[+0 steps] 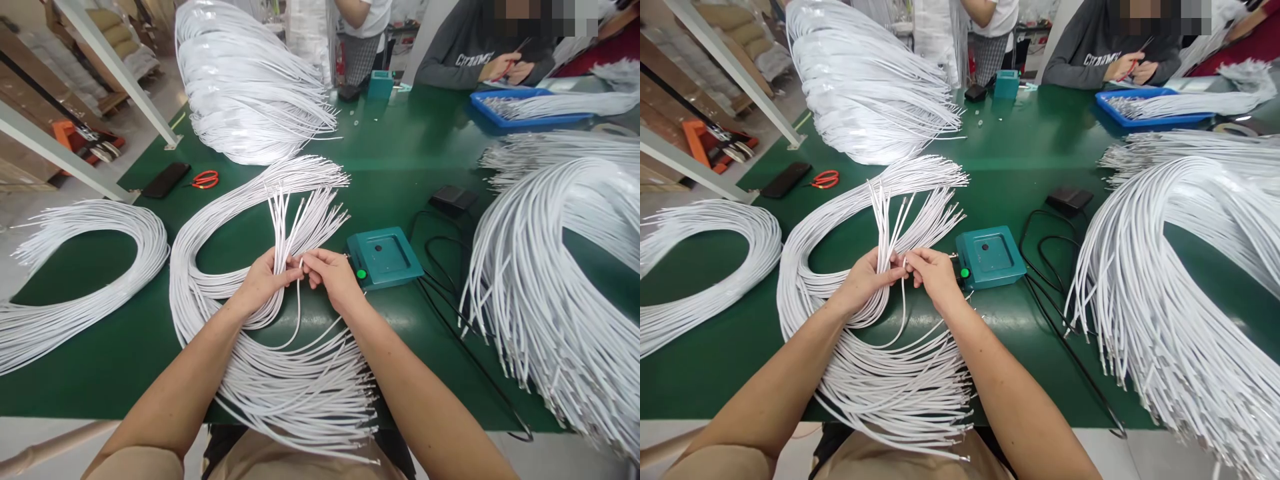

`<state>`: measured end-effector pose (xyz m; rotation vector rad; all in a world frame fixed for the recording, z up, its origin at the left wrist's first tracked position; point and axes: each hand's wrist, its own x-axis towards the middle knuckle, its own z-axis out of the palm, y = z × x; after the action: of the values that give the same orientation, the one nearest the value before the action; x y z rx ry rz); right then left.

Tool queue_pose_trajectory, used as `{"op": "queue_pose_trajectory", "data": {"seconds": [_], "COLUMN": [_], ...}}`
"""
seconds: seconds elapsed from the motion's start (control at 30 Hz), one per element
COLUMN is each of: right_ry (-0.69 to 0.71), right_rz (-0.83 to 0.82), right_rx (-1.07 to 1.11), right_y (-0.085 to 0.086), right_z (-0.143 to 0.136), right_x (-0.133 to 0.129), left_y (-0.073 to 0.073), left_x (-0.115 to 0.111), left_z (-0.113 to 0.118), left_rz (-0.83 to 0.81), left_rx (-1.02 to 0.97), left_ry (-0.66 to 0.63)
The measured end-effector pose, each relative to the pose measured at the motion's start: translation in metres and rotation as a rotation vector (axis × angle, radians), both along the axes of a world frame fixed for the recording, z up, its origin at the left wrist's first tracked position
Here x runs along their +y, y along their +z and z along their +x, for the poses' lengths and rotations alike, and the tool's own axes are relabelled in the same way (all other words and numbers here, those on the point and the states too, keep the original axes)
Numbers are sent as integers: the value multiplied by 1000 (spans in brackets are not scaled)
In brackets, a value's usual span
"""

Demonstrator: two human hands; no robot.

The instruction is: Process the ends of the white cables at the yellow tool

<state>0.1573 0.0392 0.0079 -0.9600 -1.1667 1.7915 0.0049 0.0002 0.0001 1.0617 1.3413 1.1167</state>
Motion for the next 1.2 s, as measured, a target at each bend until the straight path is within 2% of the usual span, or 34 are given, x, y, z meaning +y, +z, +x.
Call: {"op": "queue_pose_trajectory", "data": {"seconds": [0.1,0.23,0.5,0.73,1.03,1.2], "right_ry": [38,52,82,174,100,169], "right_rz": [-148,-222,-220,-258,-222,-279], "right_rx": [131,196,60,151,109,207], "right_y": [-1,-2,4,0,2,-1], "right_z": [0,1,1,5,2,4], "right_x": [0,1,1,4,3,4], "left_y": [3,4,-6,-9,-7,-2], "left_x": [-1,-2,-3,-3,-1,-2], "left_z": [2,4,5,1,-1,1], "left_rz": [-3,30,113,94,121,97], "left_rx": [-32,-26,163,158,196,115], "left_ry": [2,-5,-78,-61,-94,-89]}}
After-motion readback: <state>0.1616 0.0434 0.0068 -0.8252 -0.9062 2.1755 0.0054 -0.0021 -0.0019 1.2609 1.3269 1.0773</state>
